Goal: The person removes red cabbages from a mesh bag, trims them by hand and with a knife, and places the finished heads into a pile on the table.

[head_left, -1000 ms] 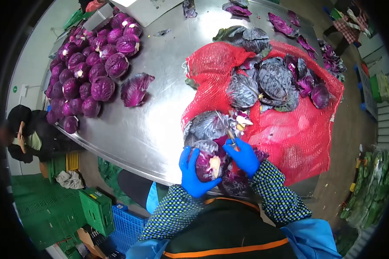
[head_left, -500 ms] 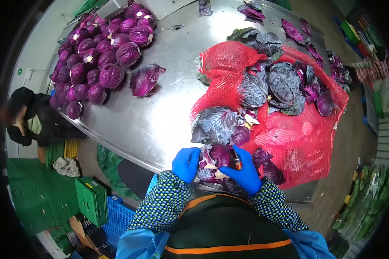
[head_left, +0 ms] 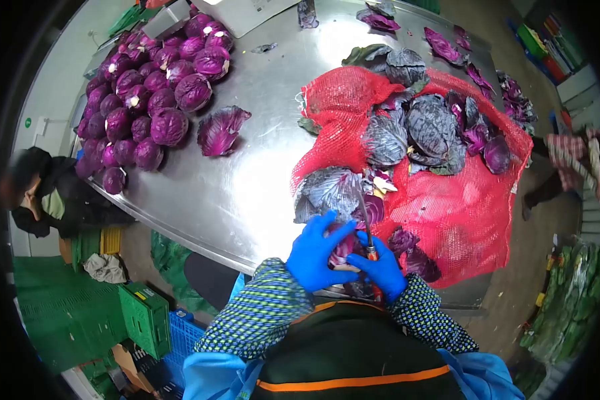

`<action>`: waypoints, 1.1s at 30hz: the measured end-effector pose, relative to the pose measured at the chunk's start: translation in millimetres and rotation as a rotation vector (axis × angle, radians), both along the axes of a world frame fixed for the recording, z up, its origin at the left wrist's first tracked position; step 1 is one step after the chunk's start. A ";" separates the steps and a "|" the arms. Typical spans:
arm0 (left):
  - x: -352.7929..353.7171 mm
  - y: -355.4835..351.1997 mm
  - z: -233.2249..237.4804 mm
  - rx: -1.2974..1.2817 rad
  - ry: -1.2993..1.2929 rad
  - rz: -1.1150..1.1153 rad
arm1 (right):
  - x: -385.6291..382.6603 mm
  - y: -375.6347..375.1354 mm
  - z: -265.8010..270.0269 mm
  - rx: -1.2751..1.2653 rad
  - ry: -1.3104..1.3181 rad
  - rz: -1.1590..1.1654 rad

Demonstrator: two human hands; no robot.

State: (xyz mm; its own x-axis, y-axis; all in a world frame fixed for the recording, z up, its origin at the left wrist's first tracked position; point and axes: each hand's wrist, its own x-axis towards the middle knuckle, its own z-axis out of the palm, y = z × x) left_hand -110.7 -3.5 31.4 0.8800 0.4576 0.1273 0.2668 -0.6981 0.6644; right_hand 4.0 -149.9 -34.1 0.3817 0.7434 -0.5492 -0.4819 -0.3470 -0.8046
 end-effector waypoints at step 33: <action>-97.5 51.3 -100.3 -0.553 0.343 0.789 | 30.9 53.6 0.5 0.025 -0.051 0.058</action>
